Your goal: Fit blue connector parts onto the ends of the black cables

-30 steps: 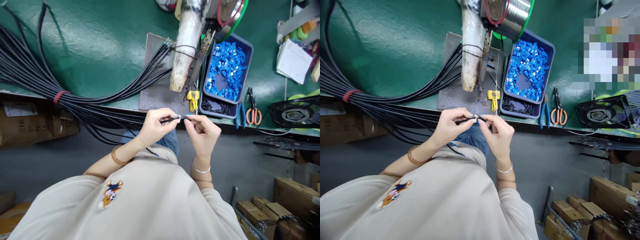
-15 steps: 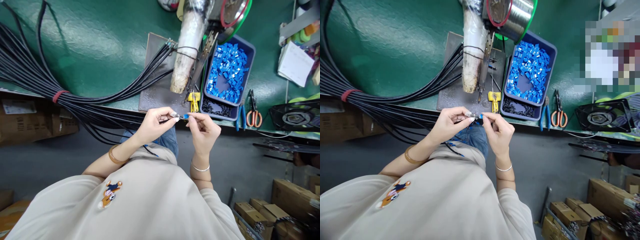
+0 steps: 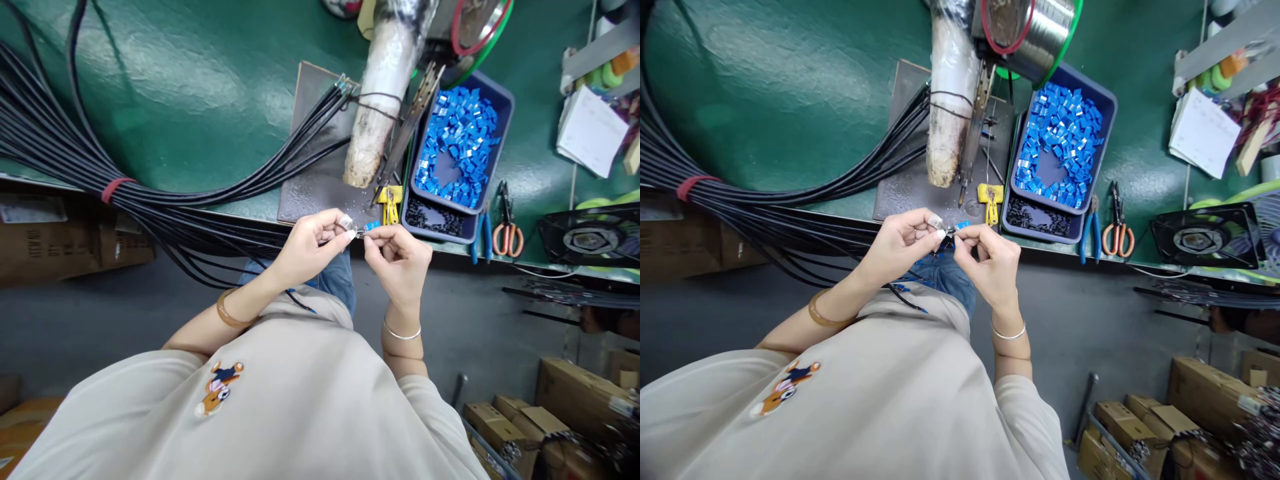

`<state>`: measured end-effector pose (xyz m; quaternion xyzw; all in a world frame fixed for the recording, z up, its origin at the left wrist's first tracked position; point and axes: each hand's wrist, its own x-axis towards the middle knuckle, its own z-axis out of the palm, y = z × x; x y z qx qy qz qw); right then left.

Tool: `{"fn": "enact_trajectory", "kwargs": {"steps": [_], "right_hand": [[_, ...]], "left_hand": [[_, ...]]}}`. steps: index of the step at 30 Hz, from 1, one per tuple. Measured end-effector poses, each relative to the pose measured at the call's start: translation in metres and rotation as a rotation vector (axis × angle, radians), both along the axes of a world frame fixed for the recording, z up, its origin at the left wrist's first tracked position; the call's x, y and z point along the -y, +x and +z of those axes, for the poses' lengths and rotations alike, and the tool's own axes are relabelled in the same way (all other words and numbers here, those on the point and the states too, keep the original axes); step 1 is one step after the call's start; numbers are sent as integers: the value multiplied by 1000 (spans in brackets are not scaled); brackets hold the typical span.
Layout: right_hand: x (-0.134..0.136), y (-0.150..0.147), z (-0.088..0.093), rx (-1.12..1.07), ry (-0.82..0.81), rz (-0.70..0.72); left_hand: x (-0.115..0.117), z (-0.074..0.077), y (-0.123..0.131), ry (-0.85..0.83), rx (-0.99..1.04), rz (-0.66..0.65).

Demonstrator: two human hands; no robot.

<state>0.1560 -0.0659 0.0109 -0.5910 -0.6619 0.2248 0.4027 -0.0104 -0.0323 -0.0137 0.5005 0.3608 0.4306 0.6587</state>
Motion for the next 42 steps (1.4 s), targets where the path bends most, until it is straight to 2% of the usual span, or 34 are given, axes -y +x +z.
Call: {"fn": "enact_trajectory", "kwargs": {"steps": [4, 6, 9, 11, 13, 16, 19, 27, 37, 42], "right_hand": [[-2, 2, -6, -179, -72, 2], [-2, 2, -6, -280, 25, -51], [1, 3, -2, -388, 259, -143], [4, 4, 1, -336, 323, -200], [6, 4, 2, -143, 339, -210], [7, 4, -1, 216, 387, -94], [4, 1, -8, 370, 446, -14], [-4, -3, -18, 148, 367, -59], [-11, -1, -20, 88, 346, -52], [-11, -3, -19, 60, 384, -46]], "left_hand": [[-1, 1, 1, -13, 34, -1], [0, 1, 2, 36, 31, 17], [0, 1, 5, 89, -11, 75], [-1, 1, 6, 105, -40, 111], [-2, 2, 8, 104, -47, 126], [-4, 4, 10, 69, -37, 146], [-7, 5, 14, 48, -47, 179], [-13, 4, 21, 123, -82, 232], [-16, 7, 23, 143, -127, 256], [-17, 9, 23, 141, -112, 282]]}}
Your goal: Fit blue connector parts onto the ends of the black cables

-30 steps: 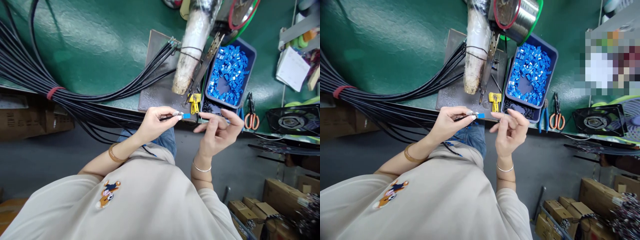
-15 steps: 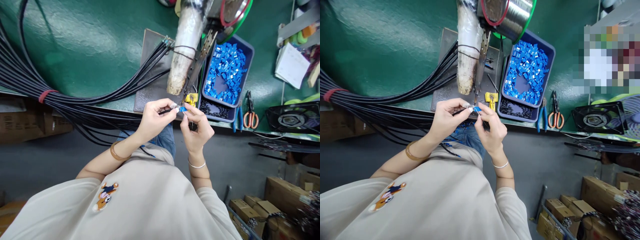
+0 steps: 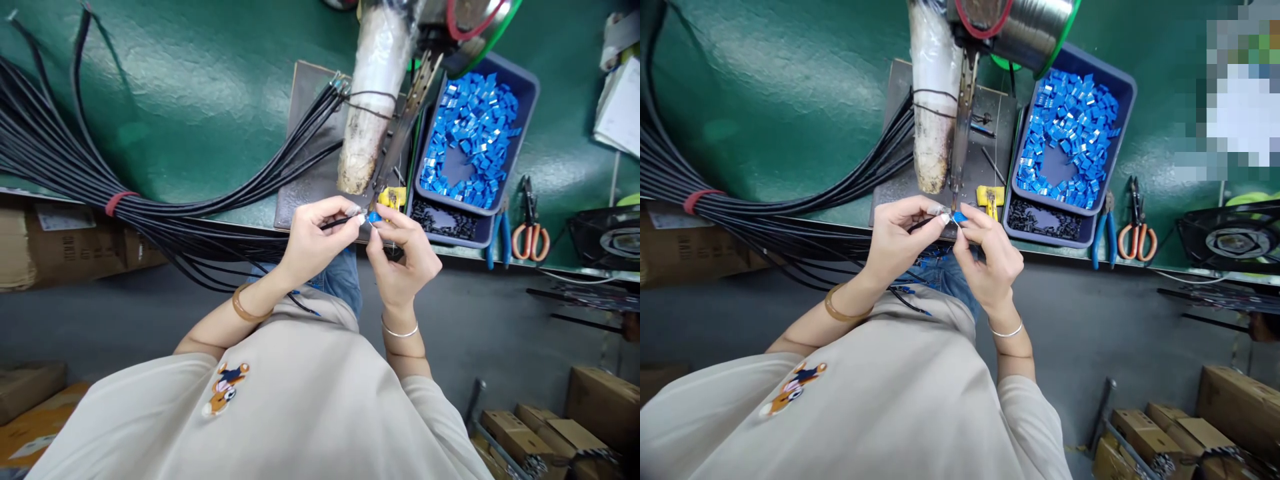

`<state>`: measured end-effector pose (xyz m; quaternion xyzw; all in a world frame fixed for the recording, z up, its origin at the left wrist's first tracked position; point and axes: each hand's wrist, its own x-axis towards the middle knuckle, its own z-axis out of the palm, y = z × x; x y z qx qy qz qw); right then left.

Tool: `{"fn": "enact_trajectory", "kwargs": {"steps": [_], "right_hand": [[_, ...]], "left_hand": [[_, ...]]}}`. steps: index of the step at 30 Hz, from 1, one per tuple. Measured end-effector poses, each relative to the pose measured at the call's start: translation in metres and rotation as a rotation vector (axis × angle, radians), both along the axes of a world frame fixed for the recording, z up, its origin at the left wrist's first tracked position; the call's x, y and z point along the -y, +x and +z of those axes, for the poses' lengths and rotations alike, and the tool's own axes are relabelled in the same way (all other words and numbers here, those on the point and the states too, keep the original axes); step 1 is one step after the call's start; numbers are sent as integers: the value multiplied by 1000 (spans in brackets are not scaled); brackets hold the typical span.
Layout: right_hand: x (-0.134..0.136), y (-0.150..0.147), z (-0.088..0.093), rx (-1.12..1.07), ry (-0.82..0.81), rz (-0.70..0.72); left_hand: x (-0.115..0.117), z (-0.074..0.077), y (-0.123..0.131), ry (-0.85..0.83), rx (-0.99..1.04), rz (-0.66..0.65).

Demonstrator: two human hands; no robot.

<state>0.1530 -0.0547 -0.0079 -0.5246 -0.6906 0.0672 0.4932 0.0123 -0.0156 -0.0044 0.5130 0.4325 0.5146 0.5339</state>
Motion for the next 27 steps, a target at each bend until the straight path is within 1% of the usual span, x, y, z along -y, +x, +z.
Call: {"fn": "enact_trajectory", "kwargs": {"steps": [4, 7, 11, 13, 17, 19, 23, 27], "right_hand": [[3, -2, -1, 40, 8, -42], [5, -3, -1, 102, 21, -59], [5, -2, -1, 120, 59, -76], [6, -2, 0, 61, 12, -82], [7, -3, 2, -150, -212, -81], [8, -4, 4, -197, -252, -64], [7, -5, 4, -166, -214, -19], [5, -5, 5, -164, -193, -10]], "left_hand": [[1, -3, -2, -57, -23, -49], [2, -4, -2, -48, -41, -47], [4, -3, -3, -79, 11, -72], [5, -4, -5, -71, 47, -77], [8, -6, -9, 11, 28, -92], [10, -8, -9, 27, -17, -69], [11, -9, -6, 45, -91, 9], [10, -9, -3, 70, -106, 34]]}}
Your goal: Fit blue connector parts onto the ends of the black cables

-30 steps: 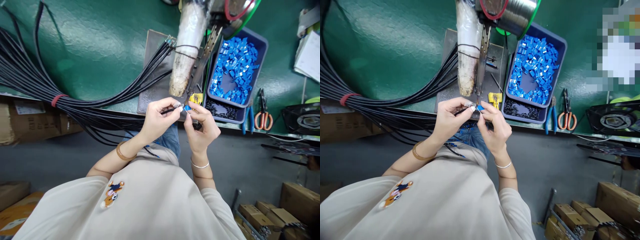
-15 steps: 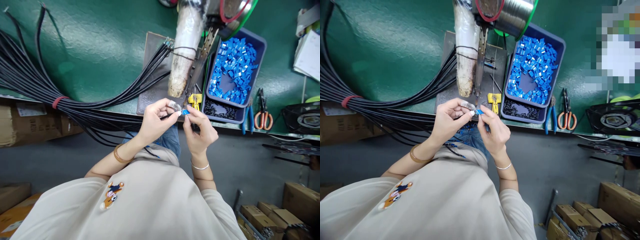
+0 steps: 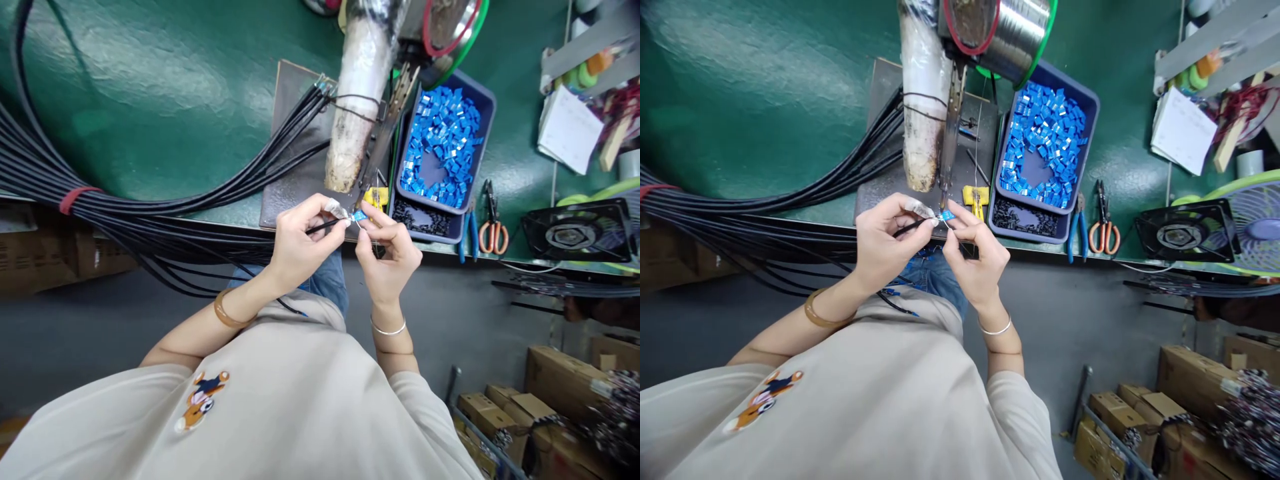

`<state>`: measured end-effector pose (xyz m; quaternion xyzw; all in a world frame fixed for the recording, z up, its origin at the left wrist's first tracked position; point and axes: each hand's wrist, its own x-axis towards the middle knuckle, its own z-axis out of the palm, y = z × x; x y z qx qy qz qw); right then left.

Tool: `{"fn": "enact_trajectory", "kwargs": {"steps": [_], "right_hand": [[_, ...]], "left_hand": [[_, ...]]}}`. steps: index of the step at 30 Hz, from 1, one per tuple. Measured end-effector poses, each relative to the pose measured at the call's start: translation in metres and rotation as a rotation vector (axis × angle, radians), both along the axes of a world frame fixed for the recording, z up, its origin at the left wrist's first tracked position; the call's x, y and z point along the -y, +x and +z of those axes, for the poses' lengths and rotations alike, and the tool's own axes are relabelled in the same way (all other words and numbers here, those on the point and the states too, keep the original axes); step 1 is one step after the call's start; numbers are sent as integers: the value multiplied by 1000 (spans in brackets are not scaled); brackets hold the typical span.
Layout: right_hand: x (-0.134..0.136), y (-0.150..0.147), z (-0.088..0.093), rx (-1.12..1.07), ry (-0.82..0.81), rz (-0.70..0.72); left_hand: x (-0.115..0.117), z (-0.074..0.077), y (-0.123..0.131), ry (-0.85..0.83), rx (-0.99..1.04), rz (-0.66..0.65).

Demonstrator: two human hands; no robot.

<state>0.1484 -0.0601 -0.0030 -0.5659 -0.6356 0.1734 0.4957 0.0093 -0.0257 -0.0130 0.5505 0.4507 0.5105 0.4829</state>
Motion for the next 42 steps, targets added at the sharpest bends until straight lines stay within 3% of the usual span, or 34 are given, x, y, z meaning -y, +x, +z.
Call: {"fn": "enact_trajectory", "kwargs": {"steps": [8, 18, 23, 31, 42], "right_hand": [[-4, 2, -4, 23, -5, -11], [-8, 3, 1, 45, 68, 46], [-6, 6, -3, 140, 131, 22], [-3, 7, 0, 80, 85, -33], [-3, 4, -3, 179, 199, -38]], "left_hand": [[-3, -4, 4, 26, -55, 24], [-5, -4, 1, 179, -99, 35], [-2, -6, 0, 156, -83, -7], [-5, 3, -7, -78, 159, -149], [-7, 4, -6, -111, 227, -150]]}}
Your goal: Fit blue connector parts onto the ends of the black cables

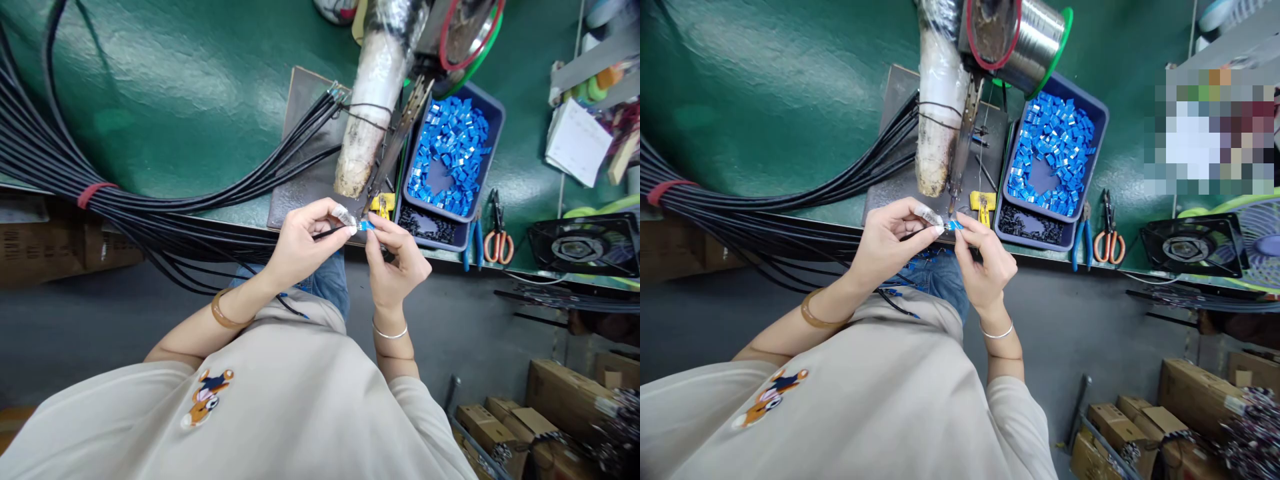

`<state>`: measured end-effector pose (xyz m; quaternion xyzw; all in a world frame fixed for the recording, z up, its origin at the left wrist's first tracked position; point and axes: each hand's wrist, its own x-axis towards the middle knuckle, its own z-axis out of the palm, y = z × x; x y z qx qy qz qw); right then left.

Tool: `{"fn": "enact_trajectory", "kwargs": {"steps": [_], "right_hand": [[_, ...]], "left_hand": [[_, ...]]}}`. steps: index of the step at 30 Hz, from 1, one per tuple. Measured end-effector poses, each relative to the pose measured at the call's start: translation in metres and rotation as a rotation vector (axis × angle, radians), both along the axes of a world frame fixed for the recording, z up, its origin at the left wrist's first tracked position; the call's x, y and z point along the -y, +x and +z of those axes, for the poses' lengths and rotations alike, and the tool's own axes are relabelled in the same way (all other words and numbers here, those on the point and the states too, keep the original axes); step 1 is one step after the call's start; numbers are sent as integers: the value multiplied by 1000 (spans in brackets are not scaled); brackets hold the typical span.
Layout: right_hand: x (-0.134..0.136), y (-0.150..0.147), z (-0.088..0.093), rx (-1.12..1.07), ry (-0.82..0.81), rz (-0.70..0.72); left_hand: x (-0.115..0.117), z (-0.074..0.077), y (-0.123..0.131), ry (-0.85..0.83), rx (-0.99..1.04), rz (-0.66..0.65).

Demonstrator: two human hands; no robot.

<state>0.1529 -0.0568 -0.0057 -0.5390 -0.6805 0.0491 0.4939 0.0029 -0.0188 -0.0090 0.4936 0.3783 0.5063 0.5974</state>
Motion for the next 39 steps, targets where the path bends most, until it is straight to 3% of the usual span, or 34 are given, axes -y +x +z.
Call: {"fn": "enact_trajectory", "kwargs": {"steps": [12, 17, 28, 39], "right_hand": [[1, -1, -1, -45, -37, 27], [0, -1, -3, 1, 53, 36], [-5, 2, -5, -99, -96, 60], [-9, 1, 3, -38, -38, 65]], "left_hand": [[-3, -1, -2, -77, 119, -70], [-3, 3, 2, -48, 44, 4], [0, 2, 10, 33, -152, 135], [1, 0, 9, 99, -233, 190]]}}
